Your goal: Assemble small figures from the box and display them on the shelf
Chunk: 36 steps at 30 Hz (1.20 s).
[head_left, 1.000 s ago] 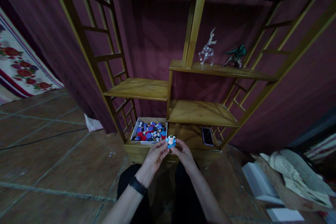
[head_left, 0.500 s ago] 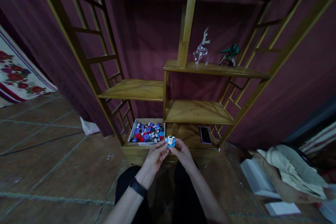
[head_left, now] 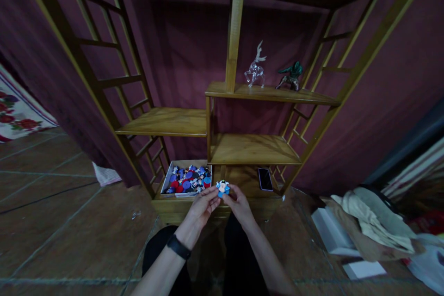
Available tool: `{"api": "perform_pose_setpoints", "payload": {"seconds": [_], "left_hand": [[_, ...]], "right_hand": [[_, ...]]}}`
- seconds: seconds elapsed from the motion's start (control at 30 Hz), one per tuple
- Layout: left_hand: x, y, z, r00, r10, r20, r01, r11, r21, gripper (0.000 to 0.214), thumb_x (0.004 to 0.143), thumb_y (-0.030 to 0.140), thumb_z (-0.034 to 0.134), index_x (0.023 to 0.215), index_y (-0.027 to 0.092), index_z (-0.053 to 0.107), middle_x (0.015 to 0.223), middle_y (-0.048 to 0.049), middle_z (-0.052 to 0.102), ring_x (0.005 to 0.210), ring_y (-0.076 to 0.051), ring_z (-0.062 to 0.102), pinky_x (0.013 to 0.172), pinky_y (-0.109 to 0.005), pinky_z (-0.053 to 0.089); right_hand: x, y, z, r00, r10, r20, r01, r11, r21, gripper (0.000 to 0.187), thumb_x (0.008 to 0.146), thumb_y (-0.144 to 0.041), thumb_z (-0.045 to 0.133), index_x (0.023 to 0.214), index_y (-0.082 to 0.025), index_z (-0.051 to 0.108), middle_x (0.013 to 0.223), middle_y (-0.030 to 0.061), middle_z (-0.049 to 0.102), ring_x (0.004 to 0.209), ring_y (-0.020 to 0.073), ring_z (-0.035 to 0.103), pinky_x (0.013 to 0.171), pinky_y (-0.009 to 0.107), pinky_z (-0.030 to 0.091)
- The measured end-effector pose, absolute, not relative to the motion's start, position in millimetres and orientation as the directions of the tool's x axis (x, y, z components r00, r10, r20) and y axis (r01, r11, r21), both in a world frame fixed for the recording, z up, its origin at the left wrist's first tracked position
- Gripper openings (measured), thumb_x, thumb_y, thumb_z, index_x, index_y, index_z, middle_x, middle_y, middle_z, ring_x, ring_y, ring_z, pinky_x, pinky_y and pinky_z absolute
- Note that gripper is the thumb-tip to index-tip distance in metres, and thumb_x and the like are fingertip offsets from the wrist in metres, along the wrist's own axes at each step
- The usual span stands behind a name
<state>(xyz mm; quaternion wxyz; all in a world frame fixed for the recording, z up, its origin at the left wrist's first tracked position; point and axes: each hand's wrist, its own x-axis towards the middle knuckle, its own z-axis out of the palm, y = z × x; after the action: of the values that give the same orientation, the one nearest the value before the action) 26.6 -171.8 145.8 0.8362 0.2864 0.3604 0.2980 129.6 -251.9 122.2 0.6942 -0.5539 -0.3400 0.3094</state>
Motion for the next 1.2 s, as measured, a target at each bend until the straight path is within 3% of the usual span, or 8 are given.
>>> {"api": "perform_pose_setpoints", "payload": {"seconds": [0.27, 0.4, 0.77, 1.03, 1.2], "left_hand": [[39, -181, 154, 0.523, 0.769, -0.366, -0.352, 0.587, 0.729, 0.018, 0.068, 0.002, 0.068, 0.081, 0.014, 0.064, 0.072, -0.0023, 0.068, 0.058, -0.008, 0.062, 0.059, -0.019, 0.053], [42, -182, 158, 0.498, 0.796, -0.344, -0.367, 0.553, 0.748, 0.018, 0.068, 0.004, 0.068, 0.083, 0.014, 0.064, 0.075, -0.0034, 0.068, 0.064, -0.010, 0.064, 0.061, -0.019, 0.053], [46, -177, 160, 0.473, 0.816, -0.332, -0.366, 0.525, 0.769, 0.022, 0.068, 0.006, 0.068, 0.087, 0.015, 0.062, 0.070, -0.0020, 0.066, 0.056, -0.008, 0.061, 0.057, -0.017, 0.050], [45, -170, 159, 0.479, 0.868, -0.130, -0.344, 0.322, 0.882, 0.042, 0.063, 0.023, 0.074, 0.101, 0.014, 0.059, 0.074, -0.0033, 0.065, 0.065, -0.013, 0.063, 0.057, -0.021, 0.048], [39, -167, 147, 0.463, 0.879, -0.119, -0.295, 0.279, 0.914, 0.046, 0.058, 0.026, 0.076, 0.100, 0.014, 0.060, 0.074, -0.0034, 0.065, 0.062, -0.013, 0.061, 0.054, -0.021, 0.044]], "right_hand": [[140, -253, 140, 0.501, 0.841, 0.203, -0.030, 0.251, -0.967, 0.032, 0.072, -0.034, 0.064, 0.101, -0.024, 0.059, 0.102, 0.0018, 0.066, 0.093, 0.0189, 0.061, 0.085, 0.032, 0.047], [142, -248, 146, 0.503, 0.838, 0.211, -0.013, 0.251, -0.968, 0.031, 0.070, -0.034, 0.065, 0.099, -0.024, 0.059, 0.098, 0.0015, 0.066, 0.091, 0.0187, 0.061, 0.084, 0.032, 0.047], [159, -231, 140, 0.531, 0.823, 0.204, 0.110, 0.171, -0.979, 0.029, 0.070, -0.034, 0.064, 0.096, -0.020, 0.063, 0.097, 0.0038, 0.066, 0.091, 0.0203, 0.060, 0.085, 0.034, 0.046], [169, -220, 151, 0.510, 0.837, 0.197, 0.082, 0.181, -0.980, 0.028, 0.066, -0.034, 0.066, 0.090, -0.020, 0.064, 0.089, 0.0017, 0.068, 0.082, 0.0189, 0.061, 0.080, 0.033, 0.047], [183, -204, 162, 0.552, 0.798, 0.241, 0.107, 0.218, -0.970, 0.025, 0.066, -0.034, 0.066, 0.086, -0.019, 0.064, 0.083, 0.0012, 0.068, 0.077, 0.0184, 0.061, 0.077, 0.033, 0.048]]}}
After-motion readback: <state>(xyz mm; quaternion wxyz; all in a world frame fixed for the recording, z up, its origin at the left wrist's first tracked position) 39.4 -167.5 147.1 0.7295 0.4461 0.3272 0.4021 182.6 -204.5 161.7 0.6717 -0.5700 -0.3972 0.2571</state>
